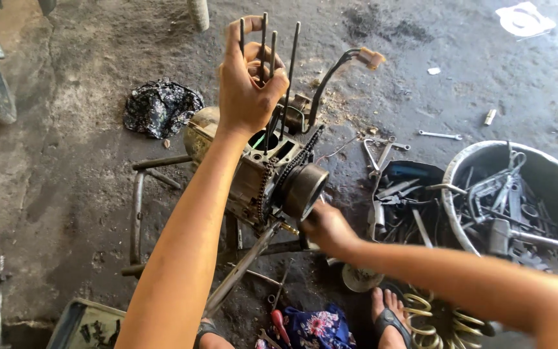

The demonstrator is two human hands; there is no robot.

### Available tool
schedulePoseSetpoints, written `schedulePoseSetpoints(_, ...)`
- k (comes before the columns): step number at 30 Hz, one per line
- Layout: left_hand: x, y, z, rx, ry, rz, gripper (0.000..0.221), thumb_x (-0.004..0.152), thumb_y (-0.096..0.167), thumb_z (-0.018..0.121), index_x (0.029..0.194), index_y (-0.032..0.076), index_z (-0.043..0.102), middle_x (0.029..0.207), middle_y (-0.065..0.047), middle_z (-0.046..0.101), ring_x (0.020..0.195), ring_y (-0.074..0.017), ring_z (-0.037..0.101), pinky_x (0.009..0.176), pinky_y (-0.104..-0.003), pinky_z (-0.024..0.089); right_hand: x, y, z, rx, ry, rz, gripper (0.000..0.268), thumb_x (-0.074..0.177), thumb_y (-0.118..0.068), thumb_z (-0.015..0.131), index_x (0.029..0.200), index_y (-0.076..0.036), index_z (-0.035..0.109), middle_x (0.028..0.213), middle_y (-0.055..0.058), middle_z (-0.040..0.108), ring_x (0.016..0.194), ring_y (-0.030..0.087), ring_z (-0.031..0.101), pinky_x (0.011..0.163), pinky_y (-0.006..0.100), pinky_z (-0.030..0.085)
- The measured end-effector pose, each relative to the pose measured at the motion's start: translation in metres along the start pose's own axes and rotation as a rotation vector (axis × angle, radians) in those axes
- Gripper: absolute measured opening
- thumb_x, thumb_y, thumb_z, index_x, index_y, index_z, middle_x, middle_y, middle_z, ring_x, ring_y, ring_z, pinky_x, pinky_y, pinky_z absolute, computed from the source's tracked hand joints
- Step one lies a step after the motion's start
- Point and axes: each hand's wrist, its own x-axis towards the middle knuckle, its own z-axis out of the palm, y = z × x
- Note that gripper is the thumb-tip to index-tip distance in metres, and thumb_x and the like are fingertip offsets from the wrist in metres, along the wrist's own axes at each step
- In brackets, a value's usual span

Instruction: The recorder is disassembling and reassembling parts of a motorcycle engine on a low stand, involving components like the cylinder block and kickstart lever.

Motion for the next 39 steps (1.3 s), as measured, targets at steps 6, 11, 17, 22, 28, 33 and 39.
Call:
schedulePoseSetpoints(6,0.003,-0.001,0.003,-0.005,-0.005,-0.052,0.056,0.089,0.01,0.064,0.14,0.004,0.04,0.091,-0.006,0.072,0.074,-0.0131,0.073,0.069,-0.029,0.068,0.01,-0.009,0.041,-0.069,0.423,0.036,0.069,0.068,0.011,0.071,0.133,-0.003,0.054,0.12,0.021,0.063,0.108,0.04,0.06,0.092,0.047,0.052)
schedulePoseSetpoints(11,0.004,0.005,0.003,0.009,0.004,-0.014,0.061,0.088,0.011,0.063,0.143,0.001,0.039,0.091,-0.007,0.07,0.076,-0.0153,0.072,0.07,-0.031,0.067,0.012,-0.012,0.039,-0.268,0.557,-0.251,0.046,0.08,0.007,0.07,0.123,-0.007,0.063,0.114,0.021,0.068,0.107,0.041,0.065,0.09,0.048,0.055)
schedulePoseSetpoints(17,0.003,-0.004,0.003,0.095,0.004,-0.012,0.058,0.089,0.018,0.065,0.139,0.003,0.041,0.088,-0.003,0.072,0.074,-0.0132,0.072,0.069,-0.032,0.062,0.019,0.03,0.047,-0.217,0.376,-0.011,0.036,0.091,-0.001,0.065,0.126,-0.007,0.064,0.106,0.023,0.068,0.092,0.04,0.069,0.077,0.049,0.056)
schedulePoseSetpoints(22,0.005,0.003,0.004,-0.011,-0.01,-0.068,0.056,0.088,0.012,0.062,0.139,0.003,0.04,0.09,-0.005,0.07,0.071,-0.0119,0.067,0.064,-0.028,0.063,0.023,0.021,0.03,-0.039,0.305,0.048,0.036,0.086,0.001,0.061,0.12,-0.009,0.066,0.101,0.02,0.074,0.09,0.035,0.072,0.079,0.046,0.06)
schedulePoseSetpoints(28,0.001,0.012,0.004,-0.113,-0.019,-0.081,0.056,0.09,0.005,0.06,0.142,0.002,0.039,0.093,-0.007,0.067,0.075,-0.0115,0.066,0.069,-0.025,0.06,0.027,0.007,0.023,-0.168,0.205,-0.089,0.046,0.085,0.007,0.058,0.127,-0.011,0.063,0.104,0.02,0.071,0.09,0.036,0.071,0.076,0.046,0.061)
schedulePoseSetpoints(33,0.002,0.014,0.005,-0.171,-0.026,-0.112,0.058,0.09,0.004,0.06,0.143,0.001,0.037,0.094,-0.008,0.066,0.077,-0.0116,0.065,0.071,-0.025,0.059,0.021,-0.028,0.012,-0.148,0.362,-0.316,0.05,0.082,0.013,0.057,0.125,-0.012,0.062,0.114,0.019,0.071,0.098,0.035,0.071,0.081,0.043,0.064)
schedulePoseSetpoints(39,-0.005,0.005,0.004,-0.081,-0.029,-0.088,0.056,0.093,0.012,0.06,0.143,0.002,0.037,0.095,-0.008,0.066,0.079,-0.0136,0.065,0.073,-0.03,0.059,0.013,-0.024,0.019,-0.531,0.498,-0.351,0.062,0.074,0.014,0.058,0.132,-0.007,0.063,0.115,0.02,0.068,0.11,0.04,0.064,0.096,0.051,0.057)
